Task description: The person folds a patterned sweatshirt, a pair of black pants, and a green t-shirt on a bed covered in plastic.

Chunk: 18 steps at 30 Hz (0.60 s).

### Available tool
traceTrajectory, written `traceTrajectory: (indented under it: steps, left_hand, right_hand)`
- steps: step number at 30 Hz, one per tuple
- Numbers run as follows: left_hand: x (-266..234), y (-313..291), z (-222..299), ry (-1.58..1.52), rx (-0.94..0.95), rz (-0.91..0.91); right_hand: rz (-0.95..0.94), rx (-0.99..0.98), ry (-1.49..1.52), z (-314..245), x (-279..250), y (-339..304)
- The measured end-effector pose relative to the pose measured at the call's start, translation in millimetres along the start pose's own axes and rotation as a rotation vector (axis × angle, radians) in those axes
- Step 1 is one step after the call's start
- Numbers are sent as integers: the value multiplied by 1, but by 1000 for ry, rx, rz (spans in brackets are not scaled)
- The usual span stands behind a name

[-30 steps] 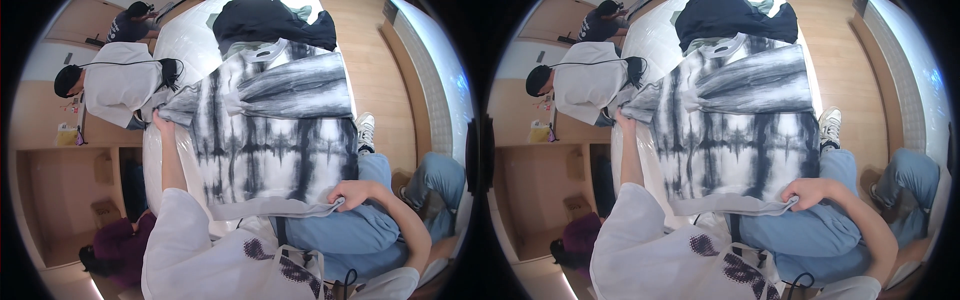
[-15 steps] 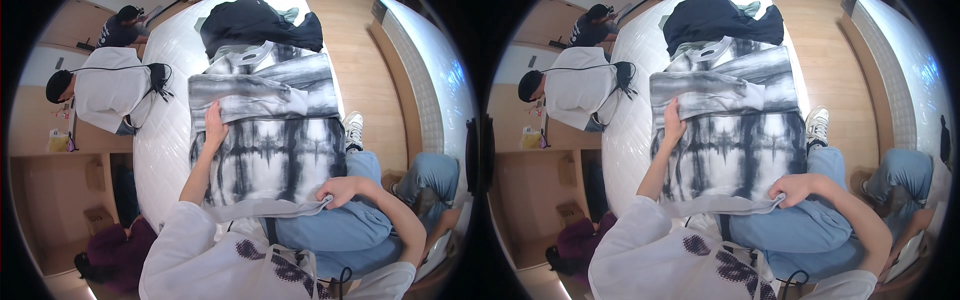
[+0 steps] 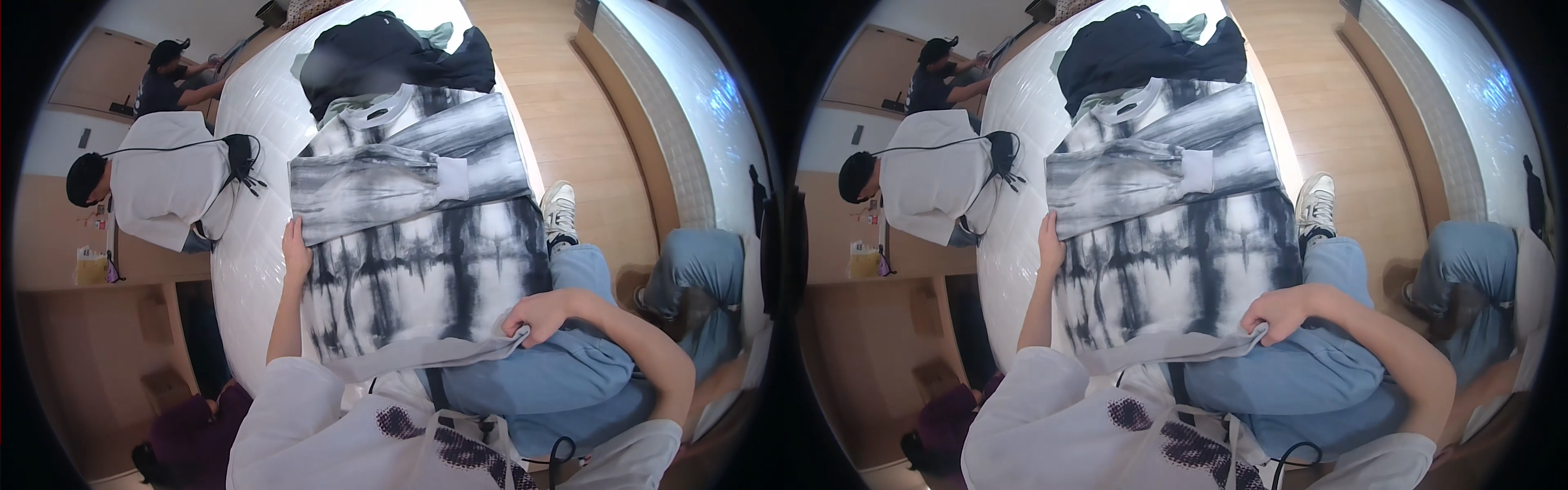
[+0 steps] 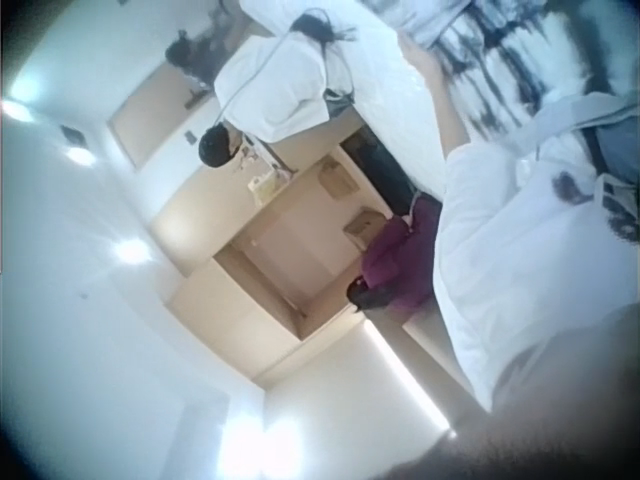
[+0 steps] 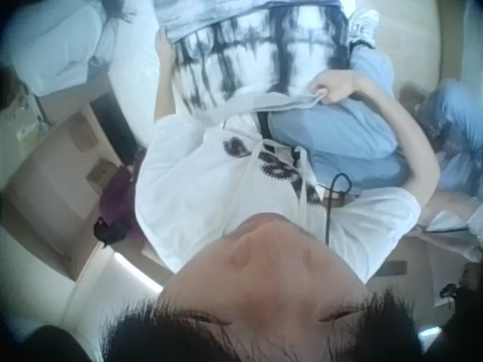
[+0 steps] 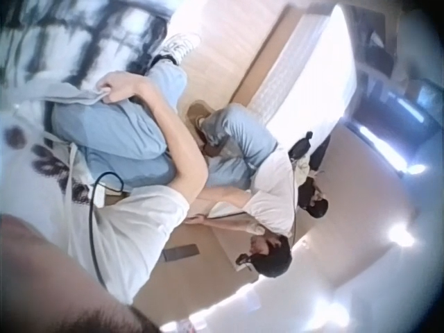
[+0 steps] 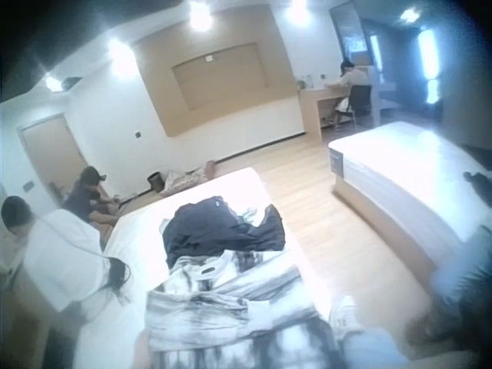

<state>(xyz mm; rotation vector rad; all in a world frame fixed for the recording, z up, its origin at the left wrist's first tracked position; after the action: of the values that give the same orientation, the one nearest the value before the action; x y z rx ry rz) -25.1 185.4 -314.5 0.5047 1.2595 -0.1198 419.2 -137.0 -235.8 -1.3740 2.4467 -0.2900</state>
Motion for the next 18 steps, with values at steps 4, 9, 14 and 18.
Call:
traceTrajectory:
  steps: [4,9,14,18]
  left_hand:
    - [-5,28,60,230,-71,-199]
    - [6,121,193,-384,295,52]
    - [75,175,301,-225,529,-486]
    - [98,192,309,-9,575,-840]
  right_hand:
    - [19,25,77,3,4,-5]
    - [-29,30,61,9,4,12]
    - [-21,56,50,5,1,9]
    - [6,59,11,4,-3,8]
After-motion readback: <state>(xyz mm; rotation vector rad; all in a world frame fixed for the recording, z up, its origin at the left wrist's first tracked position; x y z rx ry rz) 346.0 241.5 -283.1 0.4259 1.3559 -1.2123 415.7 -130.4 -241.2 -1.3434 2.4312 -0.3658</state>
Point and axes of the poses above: each hand's wrist, its own y-axis towards the middle knuckle, its own x-axis out of the palm, z = x × y, the point moved 4 cm from there along y, towards the middle knuckle, and after that the axes turned 11 degrees about z, right-handed, at the moved point
